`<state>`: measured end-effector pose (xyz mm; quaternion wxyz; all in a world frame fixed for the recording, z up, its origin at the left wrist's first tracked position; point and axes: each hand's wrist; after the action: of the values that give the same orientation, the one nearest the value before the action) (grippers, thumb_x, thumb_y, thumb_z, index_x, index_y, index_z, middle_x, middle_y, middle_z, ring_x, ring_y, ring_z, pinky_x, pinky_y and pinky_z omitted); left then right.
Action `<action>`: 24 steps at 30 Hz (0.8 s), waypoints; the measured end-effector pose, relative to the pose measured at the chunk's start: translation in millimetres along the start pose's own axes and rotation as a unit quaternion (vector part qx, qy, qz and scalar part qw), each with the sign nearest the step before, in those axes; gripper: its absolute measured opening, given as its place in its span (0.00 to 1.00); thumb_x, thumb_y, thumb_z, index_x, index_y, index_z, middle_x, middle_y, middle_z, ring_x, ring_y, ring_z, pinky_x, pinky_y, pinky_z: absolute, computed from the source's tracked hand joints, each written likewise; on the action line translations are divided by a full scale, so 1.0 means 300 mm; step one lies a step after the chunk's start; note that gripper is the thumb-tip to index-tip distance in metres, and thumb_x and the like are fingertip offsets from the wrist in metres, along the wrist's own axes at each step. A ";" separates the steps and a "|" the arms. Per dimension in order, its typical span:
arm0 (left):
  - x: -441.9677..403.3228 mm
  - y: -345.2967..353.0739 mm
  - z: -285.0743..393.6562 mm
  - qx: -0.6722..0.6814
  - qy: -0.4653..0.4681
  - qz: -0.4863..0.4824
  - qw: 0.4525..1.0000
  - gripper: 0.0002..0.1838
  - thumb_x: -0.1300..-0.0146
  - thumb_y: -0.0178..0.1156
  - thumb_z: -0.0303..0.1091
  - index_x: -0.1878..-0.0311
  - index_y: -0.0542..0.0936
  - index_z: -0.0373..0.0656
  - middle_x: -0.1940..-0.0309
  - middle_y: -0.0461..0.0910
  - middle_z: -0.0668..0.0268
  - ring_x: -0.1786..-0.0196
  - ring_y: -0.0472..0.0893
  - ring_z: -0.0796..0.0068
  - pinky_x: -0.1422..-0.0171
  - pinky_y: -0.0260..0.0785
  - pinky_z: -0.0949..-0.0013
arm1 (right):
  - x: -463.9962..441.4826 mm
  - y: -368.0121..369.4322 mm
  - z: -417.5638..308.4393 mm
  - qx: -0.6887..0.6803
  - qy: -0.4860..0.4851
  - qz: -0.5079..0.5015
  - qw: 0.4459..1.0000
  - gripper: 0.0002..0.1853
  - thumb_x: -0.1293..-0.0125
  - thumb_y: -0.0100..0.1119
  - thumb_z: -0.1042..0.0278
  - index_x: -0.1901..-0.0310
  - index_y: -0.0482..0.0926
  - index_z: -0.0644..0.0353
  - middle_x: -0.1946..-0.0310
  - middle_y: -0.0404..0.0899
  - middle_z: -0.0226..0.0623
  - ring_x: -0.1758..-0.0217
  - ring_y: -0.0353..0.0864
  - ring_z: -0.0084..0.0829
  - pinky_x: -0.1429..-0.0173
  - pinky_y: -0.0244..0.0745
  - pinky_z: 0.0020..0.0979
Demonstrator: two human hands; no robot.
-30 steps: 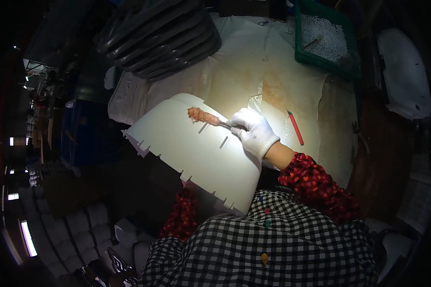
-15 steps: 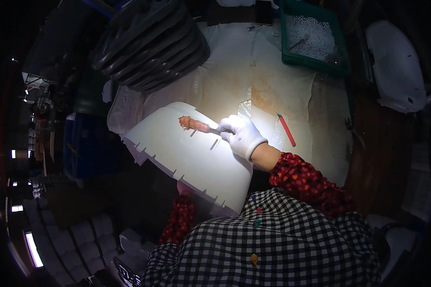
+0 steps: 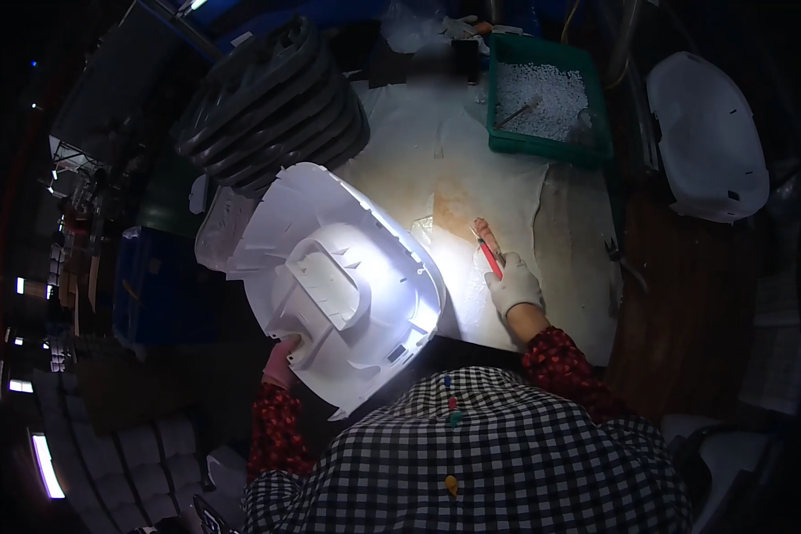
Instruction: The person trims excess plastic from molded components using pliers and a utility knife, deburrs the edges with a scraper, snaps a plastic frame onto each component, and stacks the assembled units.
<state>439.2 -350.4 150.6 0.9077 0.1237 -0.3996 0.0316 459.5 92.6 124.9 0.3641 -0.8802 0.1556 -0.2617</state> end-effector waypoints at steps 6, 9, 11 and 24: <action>0.015 0.083 -0.006 -0.525 0.335 -0.113 0.774 0.17 0.40 0.59 0.26 0.47 0.75 0.34 0.53 0.81 0.54 0.52 0.83 0.66 0.45 0.75 0.68 | -0.052 -0.010 0.049 0.123 0.087 -0.097 0.984 0.19 0.37 0.54 0.55 0.49 0.78 0.57 0.51 0.80 0.50 0.47 0.79 0.50 0.43 0.73 0.45; 0.123 0.427 -0.035 -0.511 0.314 -0.148 0.786 0.16 0.38 0.58 0.24 0.47 0.74 0.34 0.55 0.81 0.55 0.52 0.82 0.67 0.48 0.75 0.69 | -0.050 -0.101 0.051 0.097 0.122 -0.080 0.984 0.19 0.36 0.52 0.56 0.48 0.78 0.55 0.48 0.79 0.48 0.45 0.79 0.49 0.42 0.73 0.45; 0.043 0.496 -0.156 0.007 0.107 -0.253 0.961 0.17 0.30 0.48 0.32 0.46 0.73 0.29 0.50 0.79 0.51 0.49 0.81 0.66 0.47 0.77 0.66 | -0.061 -0.196 0.050 0.026 0.164 -0.034 0.986 0.23 0.37 0.52 0.52 0.47 0.77 0.58 0.49 0.79 0.52 0.46 0.78 0.52 0.43 0.73 0.46; -0.389 0.548 0.943 -0.019 0.467 -0.183 0.865 0.15 0.34 0.54 0.30 0.47 0.72 0.32 0.50 0.77 0.51 0.46 0.78 0.56 0.40 0.73 0.60 | 0.035 -0.225 -0.102 0.028 -0.059 0.210 0.976 0.28 0.40 0.52 0.65 0.36 0.68 0.61 0.50 0.77 0.58 0.46 0.77 0.55 0.41 0.70 0.47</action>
<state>131.2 -257.2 281.8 0.9798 0.1485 0.1006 -0.0889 456.0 117.1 195.6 0.4437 -0.8315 0.3076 -0.1310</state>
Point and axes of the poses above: each hand's wrist, its own x-axis away from the middle knuckle, its own y-axis out of the palm, z = x × y
